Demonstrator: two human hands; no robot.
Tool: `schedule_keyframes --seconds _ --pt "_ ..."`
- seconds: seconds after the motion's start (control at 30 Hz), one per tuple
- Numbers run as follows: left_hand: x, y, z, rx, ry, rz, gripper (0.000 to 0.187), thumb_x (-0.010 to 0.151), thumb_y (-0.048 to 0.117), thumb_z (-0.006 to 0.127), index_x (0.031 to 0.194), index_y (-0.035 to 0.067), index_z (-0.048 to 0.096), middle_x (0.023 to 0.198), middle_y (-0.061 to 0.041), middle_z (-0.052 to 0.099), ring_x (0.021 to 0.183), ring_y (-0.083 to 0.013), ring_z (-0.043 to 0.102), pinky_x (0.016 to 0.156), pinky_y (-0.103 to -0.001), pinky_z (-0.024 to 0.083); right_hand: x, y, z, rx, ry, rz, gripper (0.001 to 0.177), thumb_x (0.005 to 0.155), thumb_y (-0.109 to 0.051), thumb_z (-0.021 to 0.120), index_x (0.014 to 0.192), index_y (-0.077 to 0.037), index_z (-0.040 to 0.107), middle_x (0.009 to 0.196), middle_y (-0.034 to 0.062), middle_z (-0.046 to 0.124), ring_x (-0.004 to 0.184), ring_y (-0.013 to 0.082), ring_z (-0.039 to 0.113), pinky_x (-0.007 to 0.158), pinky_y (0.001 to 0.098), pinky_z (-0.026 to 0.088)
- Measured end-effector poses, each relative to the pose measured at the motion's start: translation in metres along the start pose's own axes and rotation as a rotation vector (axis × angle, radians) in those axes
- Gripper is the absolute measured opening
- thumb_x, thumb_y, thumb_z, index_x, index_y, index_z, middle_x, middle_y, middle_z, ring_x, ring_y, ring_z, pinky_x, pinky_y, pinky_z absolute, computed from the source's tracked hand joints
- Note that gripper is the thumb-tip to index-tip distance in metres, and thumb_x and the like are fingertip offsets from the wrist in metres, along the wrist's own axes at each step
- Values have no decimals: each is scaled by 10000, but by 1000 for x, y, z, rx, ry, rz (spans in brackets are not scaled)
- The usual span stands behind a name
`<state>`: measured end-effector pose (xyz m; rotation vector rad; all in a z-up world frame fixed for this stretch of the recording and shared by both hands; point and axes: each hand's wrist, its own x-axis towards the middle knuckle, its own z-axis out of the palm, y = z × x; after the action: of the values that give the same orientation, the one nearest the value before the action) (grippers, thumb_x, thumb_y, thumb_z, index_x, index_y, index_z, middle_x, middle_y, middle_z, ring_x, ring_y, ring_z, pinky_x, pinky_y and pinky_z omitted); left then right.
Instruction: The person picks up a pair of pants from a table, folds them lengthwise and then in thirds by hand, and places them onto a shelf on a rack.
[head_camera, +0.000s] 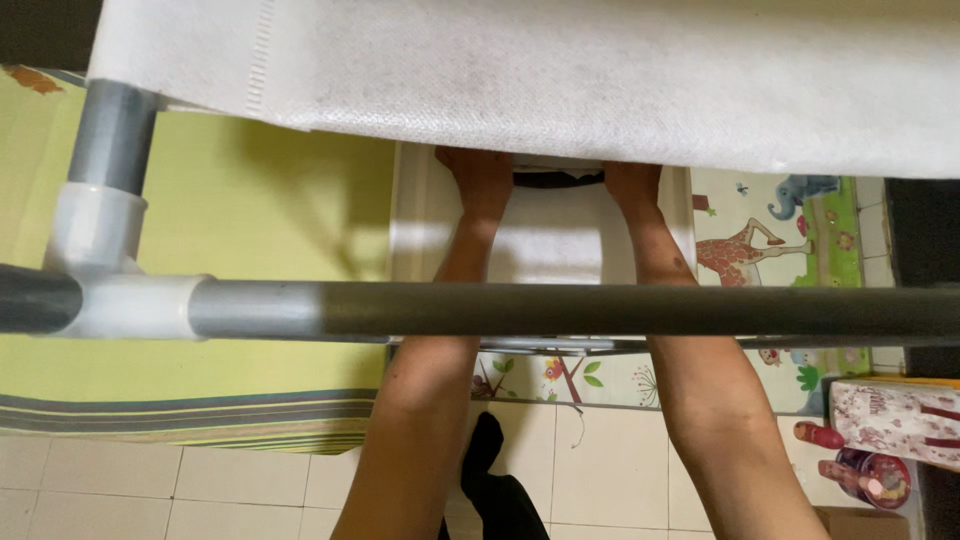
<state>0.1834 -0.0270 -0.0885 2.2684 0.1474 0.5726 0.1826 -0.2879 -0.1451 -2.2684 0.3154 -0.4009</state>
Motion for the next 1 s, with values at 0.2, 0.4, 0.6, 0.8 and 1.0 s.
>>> schedule_keyframes --seconds 0.2,0.4,0.6,0.8,1.0 --pt "4 7 -5 -164 -143 -78 721 850 291 755 1367 -48 385 1316 -329 433 1202 -463 408 981 -582 321 -3 7 0 -10 8 17 640 1035 -297 668 1502 34 382 1435 296 435 1330 422 440 1122 486 377" --pt "1 11 -10 -224 -216 -114 761 845 291 760 1394 -45 353 1336 -334 416 1218 -467 399 995 -584 317 -8 4 3 -9 10 24 663 1027 -303 682 1505 36 371 1434 295 427 1325 423 439 1118 489 380" --pt "-4 14 -13 -239 -239 -134 803 839 291 764 1420 -42 321 1357 -338 399 1234 -471 391 1009 -585 314 -10 3 1 -11 -2 38 686 1020 -309 696 1509 37 361 1432 294 418 1320 423 437 1114 492 383" --pt "-8 13 -21 -247 -236 -159 845 834 291 769 1447 -39 288 1378 -343 383 1250 -474 382 1023 -586 311 -10 -2 -3 -20 -27 41 710 1012 -315 709 1513 39 351 1430 293 410 1315 423 436 1110 495 386" --pt "-12 14 -25 -247 -224 -175 888 829 291 774 1473 -36 256 1399 -348 366 1265 -478 374 1037 -587 307 -9 -5 -6 -29 -36 45 734 1005 -321 723 1516 40 340 1428 292 402 1310 423 434 1106 498 390"
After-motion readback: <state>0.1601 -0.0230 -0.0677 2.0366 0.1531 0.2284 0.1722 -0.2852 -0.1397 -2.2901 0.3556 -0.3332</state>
